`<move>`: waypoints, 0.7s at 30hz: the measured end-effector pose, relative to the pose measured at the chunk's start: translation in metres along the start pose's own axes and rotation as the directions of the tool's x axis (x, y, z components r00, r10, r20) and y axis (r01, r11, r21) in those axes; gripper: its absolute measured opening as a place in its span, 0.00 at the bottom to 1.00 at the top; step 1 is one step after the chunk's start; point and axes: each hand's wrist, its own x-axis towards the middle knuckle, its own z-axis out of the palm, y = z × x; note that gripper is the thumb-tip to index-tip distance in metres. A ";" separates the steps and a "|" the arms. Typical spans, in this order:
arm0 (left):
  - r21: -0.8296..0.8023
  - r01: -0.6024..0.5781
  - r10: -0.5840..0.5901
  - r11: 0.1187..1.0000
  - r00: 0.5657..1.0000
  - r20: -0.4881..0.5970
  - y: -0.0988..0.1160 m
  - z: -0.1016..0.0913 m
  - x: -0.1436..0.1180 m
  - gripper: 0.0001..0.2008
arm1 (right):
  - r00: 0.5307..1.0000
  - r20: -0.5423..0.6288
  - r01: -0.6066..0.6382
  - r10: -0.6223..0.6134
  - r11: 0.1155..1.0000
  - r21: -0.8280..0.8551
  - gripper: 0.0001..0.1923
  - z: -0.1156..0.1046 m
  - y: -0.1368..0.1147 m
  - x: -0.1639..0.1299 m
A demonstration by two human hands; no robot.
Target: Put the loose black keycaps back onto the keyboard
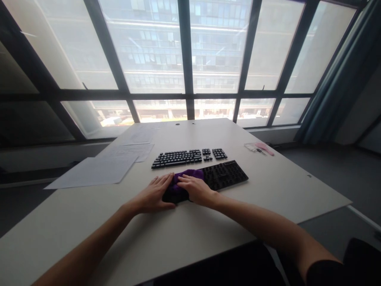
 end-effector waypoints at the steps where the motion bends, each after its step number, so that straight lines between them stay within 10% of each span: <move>1: -0.002 0.000 0.000 1.000 1.000 -0.015 0.000 -0.001 0.000 0.60 | 1.000 0.011 0.005 -0.005 1.000 -0.016 0.25 -0.007 0.006 -0.007; 12: -0.026 0.019 -0.020 0.999 0.999 -0.041 -0.001 -0.002 0.000 0.59 | 0.915 -0.160 -0.394 0.370 0.905 -0.159 0.29 -0.088 0.112 -0.096; 16: -0.031 0.021 -0.023 0.999 0.998 -0.052 0.000 -0.003 0.000 0.59 | 0.736 -0.315 -0.533 0.599 0.800 0.275 0.24 -0.113 0.149 -0.123; 21: -0.027 0.016 -0.017 1.000 0.998 -0.054 -0.003 -0.002 0.001 0.59 | 0.427 -0.338 -0.414 0.838 0.514 0.751 0.18 -0.147 0.198 -0.160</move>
